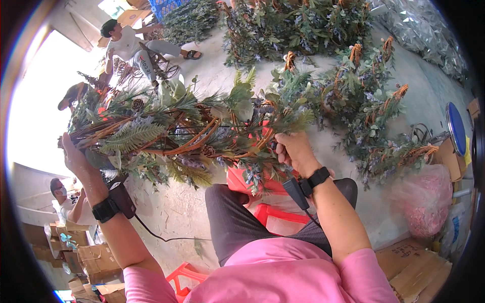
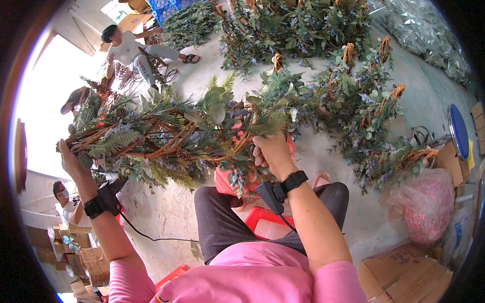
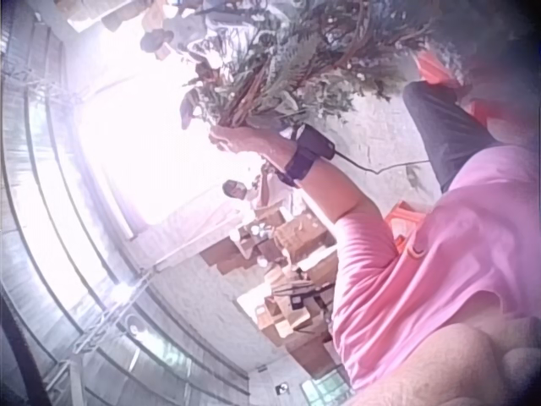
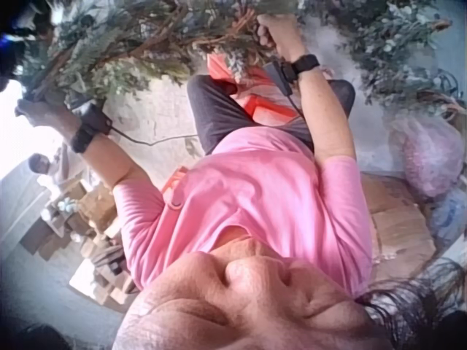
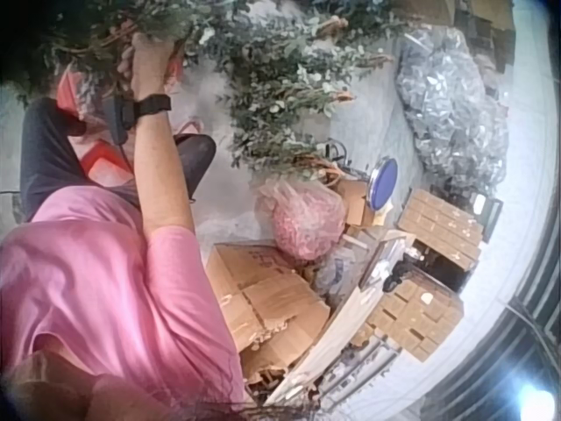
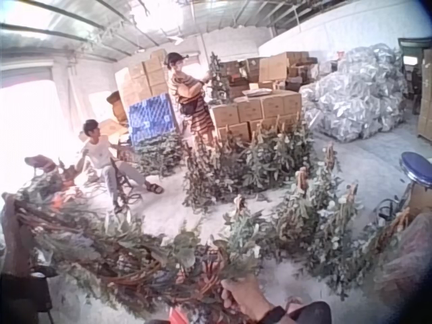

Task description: Manually arranging and securing artificial leaves, pine branches, and flowers onto a vine or garland base.

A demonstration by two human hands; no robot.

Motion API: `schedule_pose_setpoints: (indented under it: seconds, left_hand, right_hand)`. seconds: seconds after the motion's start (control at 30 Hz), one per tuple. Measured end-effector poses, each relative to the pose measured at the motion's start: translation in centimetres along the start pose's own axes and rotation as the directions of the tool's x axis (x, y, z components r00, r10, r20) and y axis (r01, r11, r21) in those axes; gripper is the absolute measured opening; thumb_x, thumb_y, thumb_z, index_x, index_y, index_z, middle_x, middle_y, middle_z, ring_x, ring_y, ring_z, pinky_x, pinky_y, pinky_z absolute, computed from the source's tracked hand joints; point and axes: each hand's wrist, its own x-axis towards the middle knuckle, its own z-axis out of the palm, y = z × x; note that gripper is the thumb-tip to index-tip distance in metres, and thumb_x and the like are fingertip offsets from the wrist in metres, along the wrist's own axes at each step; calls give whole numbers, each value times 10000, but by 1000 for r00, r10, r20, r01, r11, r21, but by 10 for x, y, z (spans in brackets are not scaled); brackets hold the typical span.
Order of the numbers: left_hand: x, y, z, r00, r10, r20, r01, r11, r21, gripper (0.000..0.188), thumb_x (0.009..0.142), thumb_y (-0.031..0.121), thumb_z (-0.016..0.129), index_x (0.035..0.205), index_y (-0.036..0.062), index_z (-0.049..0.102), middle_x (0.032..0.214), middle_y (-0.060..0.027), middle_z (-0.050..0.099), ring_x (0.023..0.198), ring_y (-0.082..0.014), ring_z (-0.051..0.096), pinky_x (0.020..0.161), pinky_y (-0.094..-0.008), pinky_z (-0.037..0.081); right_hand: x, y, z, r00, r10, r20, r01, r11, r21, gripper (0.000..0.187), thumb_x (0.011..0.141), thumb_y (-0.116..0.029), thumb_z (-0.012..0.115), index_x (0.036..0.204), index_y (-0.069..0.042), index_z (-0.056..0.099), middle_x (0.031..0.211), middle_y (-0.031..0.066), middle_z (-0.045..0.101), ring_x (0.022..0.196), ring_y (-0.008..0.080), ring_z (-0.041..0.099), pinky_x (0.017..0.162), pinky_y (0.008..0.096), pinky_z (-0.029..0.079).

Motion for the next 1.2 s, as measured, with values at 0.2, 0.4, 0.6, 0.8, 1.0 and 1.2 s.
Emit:
schedule_pose_setpoints:
  seconds: [0.2, 0.4, 0.6, 0.8, 1.0, 1.2]
  left_hand:
    - [-1, 4, 0, 1000, 17, 16, -19, 995, 94, 395, 816, 325, 531, 1020, -11, 490, 923, -103, 536, 778, -196, 551, 669, -300, 453]
    - [4, -1, -5, 999, 50, 12, -51, 993, 104, 407, 806, 337, 537, 1007, -15, 500, 917, -101, 545, 776, -190, 553, 669, -302, 452]
    - [10, -6, -7, 996, 77, -42, -72, 991, 113, 463, 790, 333, 552, 1076, -30, 529, 924, -91, 562, 783, -168, 545, 679, -273, 429]
    - [-1, 4, 0, 995, 93, -20, -89, 986, 140, 489, 784, 337, 549, 1097, -37, 517, 959, -98, 556, 807, -177, 539, 727, -281, 417]
    - [3, 1, -4, 995, 82, -63, -74, 990, 119, 503, 776, 345, 558, 1093, -43, 508, 923, -96, 562, 794, -172, 537, 715, -285, 420]
    - [-1, 3, -3, 997, 66, -29, -62, 992, 114, 506, 773, 346, 566, 1090, -45, 509, 939, -103, 556, 799, -176, 541, 707, -293, 425]
  right_hand:
    - [0, 7, 1, 998, -52, 26, 51, 998, 45, 191, 781, -155, 555, 642, -26, 530, 508, 41, 514, 366, 137, 494, 316, 241, 333]
    - [0, 13, 1, 999, -30, 40, 25, 991, 133, 143, 787, -147, 555, 747, -12, 533, 585, 54, 537, 403, 160, 527, 348, 245, 387]
    - [0, 17, 5, 999, -10, 45, 0, 978, 210, 145, 804, -143, 533, 792, 1, 521, 619, 76, 542, 443, 187, 552, 377, 261, 430]
    - [2, 17, 3, 999, -39, 20, 32, 963, 268, 142, 819, -137, 511, 807, 5, 507, 627, 87, 545, 455, 197, 560, 378, 269, 438]
    - [1, 17, 2, 998, -22, 58, 9, 976, 218, 146, 818, -141, 512, 810, 6, 509, 632, 92, 553, 445, 199, 559, 371, 273, 431]
    - [1, 16, -1, 996, -4, 86, -12, 982, 189, 149, 815, -157, 521, 807, -8, 522, 645, 87, 563, 458, 199, 559, 389, 275, 430]
